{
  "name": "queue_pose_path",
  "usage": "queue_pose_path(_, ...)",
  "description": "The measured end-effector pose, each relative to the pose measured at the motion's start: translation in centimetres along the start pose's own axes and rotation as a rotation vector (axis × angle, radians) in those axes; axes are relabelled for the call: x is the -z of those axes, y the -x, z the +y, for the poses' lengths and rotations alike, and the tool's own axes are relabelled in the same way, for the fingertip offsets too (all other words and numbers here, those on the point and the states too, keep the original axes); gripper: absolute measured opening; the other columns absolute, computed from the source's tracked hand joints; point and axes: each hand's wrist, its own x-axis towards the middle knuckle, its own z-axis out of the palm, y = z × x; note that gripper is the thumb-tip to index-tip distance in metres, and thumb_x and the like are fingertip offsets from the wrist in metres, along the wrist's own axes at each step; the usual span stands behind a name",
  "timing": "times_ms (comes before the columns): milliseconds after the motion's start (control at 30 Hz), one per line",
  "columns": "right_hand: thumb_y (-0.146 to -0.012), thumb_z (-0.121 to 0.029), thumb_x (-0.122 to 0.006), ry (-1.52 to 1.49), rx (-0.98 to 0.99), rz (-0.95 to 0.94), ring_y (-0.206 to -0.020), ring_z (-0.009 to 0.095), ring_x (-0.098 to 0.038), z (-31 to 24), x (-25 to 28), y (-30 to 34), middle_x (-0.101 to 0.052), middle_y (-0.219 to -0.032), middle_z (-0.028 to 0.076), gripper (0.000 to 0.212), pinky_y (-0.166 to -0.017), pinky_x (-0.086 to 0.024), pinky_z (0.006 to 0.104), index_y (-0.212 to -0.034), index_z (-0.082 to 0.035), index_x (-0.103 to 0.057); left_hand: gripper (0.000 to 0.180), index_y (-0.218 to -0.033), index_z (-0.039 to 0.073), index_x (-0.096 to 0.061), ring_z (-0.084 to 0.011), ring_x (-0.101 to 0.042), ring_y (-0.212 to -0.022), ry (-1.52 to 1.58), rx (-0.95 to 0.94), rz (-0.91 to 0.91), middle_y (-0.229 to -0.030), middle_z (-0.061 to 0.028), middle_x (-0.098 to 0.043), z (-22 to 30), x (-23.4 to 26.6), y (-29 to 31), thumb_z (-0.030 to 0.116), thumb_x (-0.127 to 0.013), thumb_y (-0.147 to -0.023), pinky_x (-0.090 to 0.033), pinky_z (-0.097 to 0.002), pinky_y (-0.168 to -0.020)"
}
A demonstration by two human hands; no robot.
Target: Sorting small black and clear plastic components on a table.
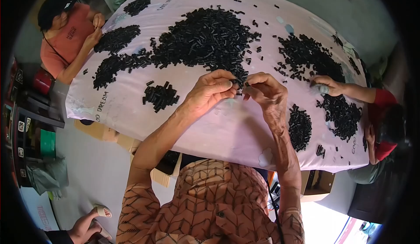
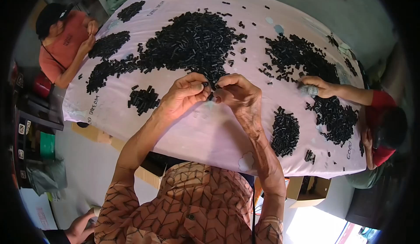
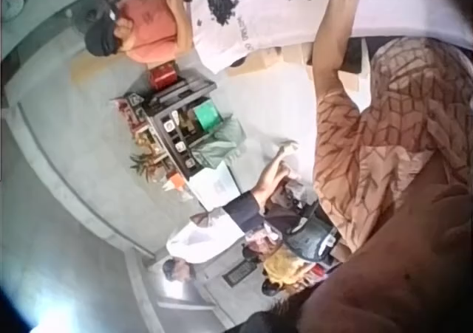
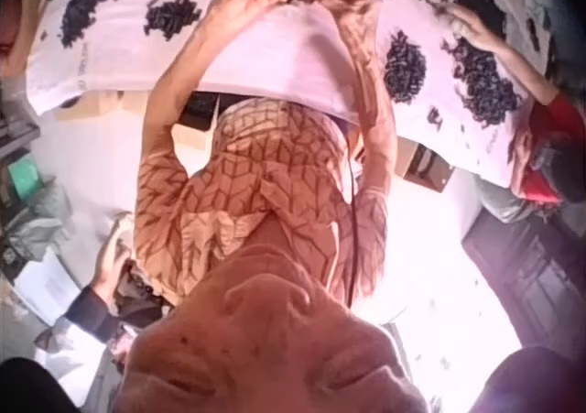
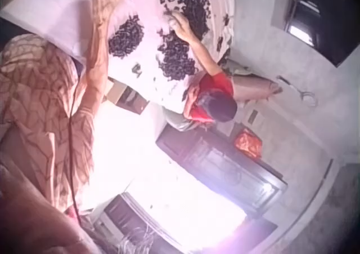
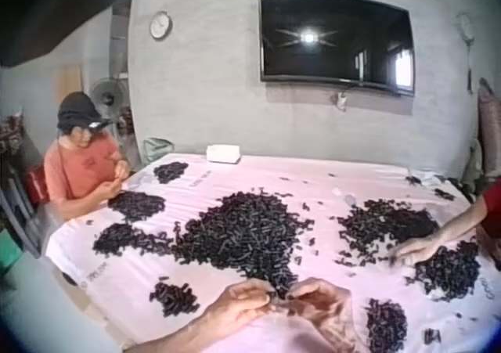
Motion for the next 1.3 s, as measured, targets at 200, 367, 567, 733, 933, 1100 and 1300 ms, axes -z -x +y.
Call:
queue_pose_path(200,-0.084,0.008,-0.065,-0.023,0.057,-0.075,-0.074,0.015,-0.063,0.1,-0.1,0.2,-0.063,-0.091,0.009,0.012,-0.064,-0.055,0.0266,-0.096,0.004,-0.063,0.018,-0.107,0.0,-0.062,-0.0213,-0.068,-0.083,-0.094,-0.042,0.002,-0.093,-0.0141,-0.068,-0.1,-0.4,0.6,0.001,-0.061,-0.089,-0.057,-0.0305,-0.076)
queue_pose_path(367,-0.088,0.003,-0.062,-0.046,-0.004,-0.09,-0.073,0.016,-0.064,0.0,0.4,0.5,-0.065,-0.087,0.011,0.01,-0.061,-0.054,0.0258,-0.098,0.005,-0.063,0.019,-0.107,0.0,-0.061,-0.019,-0.066,-0.08,-0.163,-0.061,0.011,-0.089,-0.0127,-0.068,-0.2,-1.3,0.6,0.002,-0.062,-0.089,-0.054,-0.0289,-0.072)
queue_pose_path(567,-0.088,0.002,-0.062,-0.191,0.051,-0.165,-0.072,0.015,-0.063,1.8,-0.2,0.3,-0.067,-0.083,0.01,0.008,-0.062,-0.05,0.0256,-0.096,0.005,-0.063,0.018,-0.106,-0.002,-0.061,-0.0158,-0.064,-0.078,-0.235,-0.012,0.088,-0.087,-0.0098,-0.067,-0.4,-0.1,0.7,0.004,-0.062,-0.089,-0.053,-0.0272,-0.071)
queue_pose_path(733,-0.087,0.003,-0.062,-0.032,-0.066,-0.148,-0.071,0.014,-0.063,1.1,-0.4,-0.2,-0.066,-0.082,0.009,0.009,-0.062,-0.051,0.0252,-0.096,0.005,-0.062,0.016,-0.105,-0.001,-0.062,-0.0137,-0.063,-0.077,-0.326,-0.049,0.078,-0.088,-0.008,-0.066,0.1,-0.3,0.5,0.005,-0.059,-0.091,-0.051,-0.026,-0.071)
queue_pose_path(933,-0.088,0.009,-0.056,-0.138,0.027,-0.122,-0.07,0.017,-0.064,0.5,2.2,-0.1,-0.065,-0.081,0.014,0.018,-0.064,-0.053,0.0284,-0.105,0.008,-0.056,0.016,-0.105,-0.001,-0.063,-0.0142,-0.063,-0.079,-0.257,-0.063,0.063,-0.089,-0.009,-0.067,-0.5,-1.1,0.2,0.004,-0.06,-0.09,-0.05,-0.0274,-0.073)
queue_pose_path(1100,-0.088,0.009,-0.057,-0.006,-0.041,-0.091,-0.069,0.015,-0.063,0.0,0.8,-0.1,-0.064,-0.081,0.01,0.008,-0.062,-0.053,0.0259,-0.094,0.007,-0.062,0.017,-0.106,0.0,-0.064,-0.0135,-0.063,-0.08,-0.311,-0.091,0.09,-0.089,-0.0087,-0.067,0.1,-1.3,1.1,0.006,-0.059,-0.091,-0.05,-0.027,-0.073)
queue_pose_path(1300,-0.086,0.011,-0.055,0.086,0.097,-0.144,-0.071,0.015,-0.062,1.2,0.1,0.0,-0.061,-0.091,0.011,0.011,-0.062,-0.052,0.025,-0.094,0.009,-0.062,0.019,-0.106,-0.002,-0.064,-0.0151,-0.064,-0.08,-0.529,-0.125,0.151,-0.09,-0.0111,-0.067,0.5,-1.8,1.6,0.006,-0.06,-0.09,-0.053,-0.0279,-0.073)
